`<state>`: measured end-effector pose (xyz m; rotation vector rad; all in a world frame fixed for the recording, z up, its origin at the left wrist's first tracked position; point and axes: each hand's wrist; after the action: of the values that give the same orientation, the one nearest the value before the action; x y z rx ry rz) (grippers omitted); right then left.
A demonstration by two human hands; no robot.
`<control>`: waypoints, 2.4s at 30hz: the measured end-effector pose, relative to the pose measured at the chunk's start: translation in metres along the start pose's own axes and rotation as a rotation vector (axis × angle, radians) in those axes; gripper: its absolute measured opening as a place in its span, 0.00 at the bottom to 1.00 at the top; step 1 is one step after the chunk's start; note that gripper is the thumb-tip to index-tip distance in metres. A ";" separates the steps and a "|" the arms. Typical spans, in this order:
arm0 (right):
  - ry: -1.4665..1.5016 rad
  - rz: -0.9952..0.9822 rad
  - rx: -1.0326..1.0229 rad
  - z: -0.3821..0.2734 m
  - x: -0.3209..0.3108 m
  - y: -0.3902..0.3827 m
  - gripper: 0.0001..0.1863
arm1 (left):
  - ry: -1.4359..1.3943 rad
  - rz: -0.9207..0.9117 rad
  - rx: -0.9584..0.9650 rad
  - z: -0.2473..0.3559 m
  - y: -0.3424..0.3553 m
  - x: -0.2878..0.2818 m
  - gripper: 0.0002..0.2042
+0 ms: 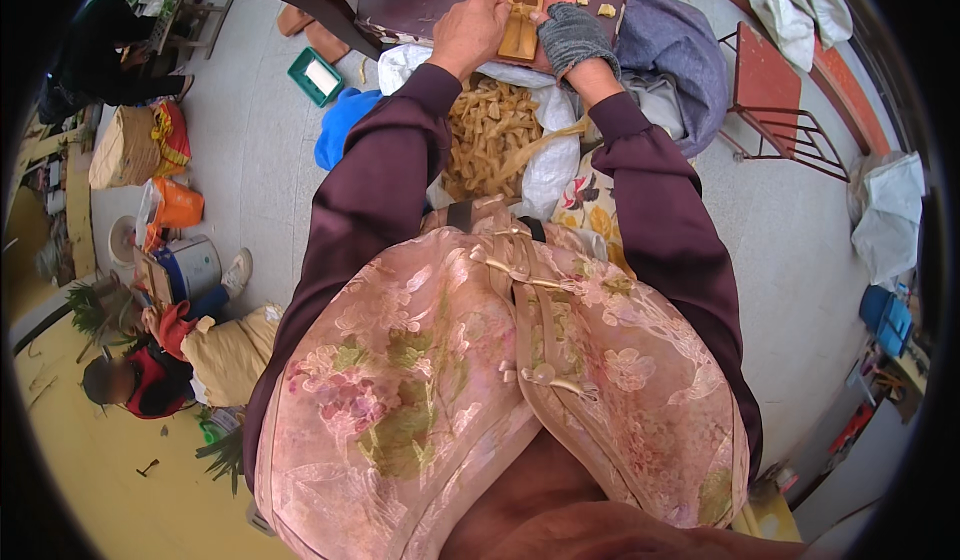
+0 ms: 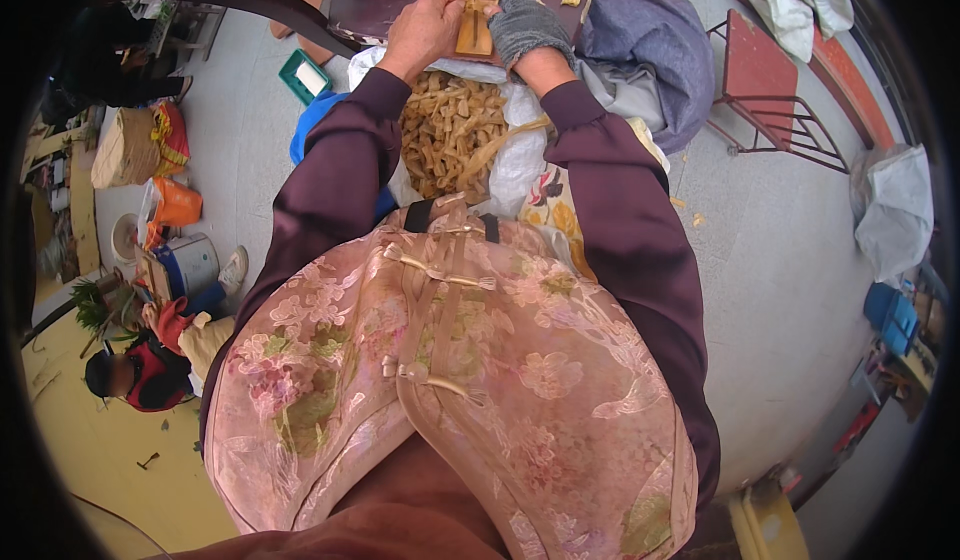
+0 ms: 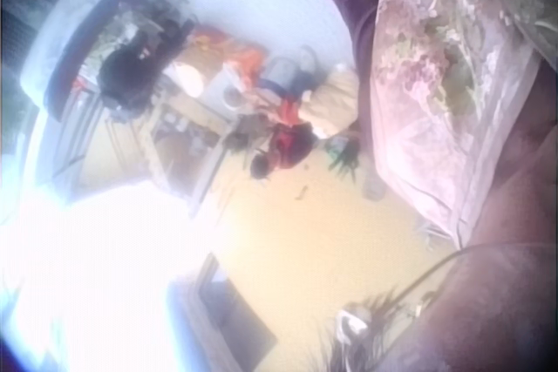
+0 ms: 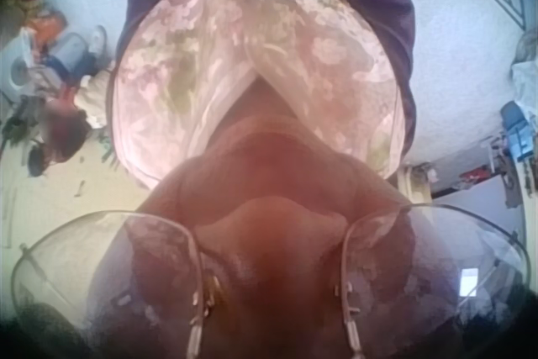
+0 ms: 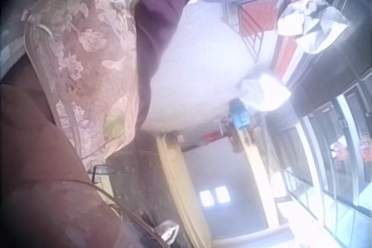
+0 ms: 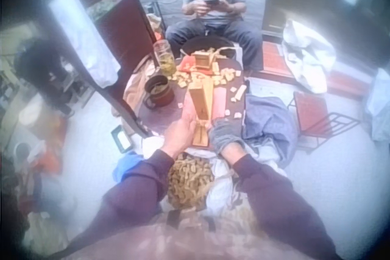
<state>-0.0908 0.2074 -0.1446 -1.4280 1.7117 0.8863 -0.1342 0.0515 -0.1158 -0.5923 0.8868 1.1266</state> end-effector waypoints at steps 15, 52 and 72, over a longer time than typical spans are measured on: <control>1.155 -0.173 0.132 -0.026 -0.010 -0.061 0.21 | -1.683 -0.326 -0.306 -0.022 -0.070 -0.019 0.11; 0.762 -0.164 -0.240 -0.097 -0.038 -0.119 0.21 | -1.025 -0.224 -0.051 -0.016 -0.110 -0.042 0.10; 0.432 0.167 -0.661 -0.077 -0.011 -0.146 0.13 | -1.754 -0.674 -0.508 -0.011 -0.136 -0.028 0.10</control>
<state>0.0473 0.1251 -0.1046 -2.0431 1.9702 1.4039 -0.0139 -0.0180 -0.1016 -0.0867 -1.0616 0.7912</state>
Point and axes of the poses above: each hand's wrist, its own y-axis towards the middle knuckle, its own x-axis out of the palm, z = x × y, and after that the axes turned 4 degrees about -x, right-handed
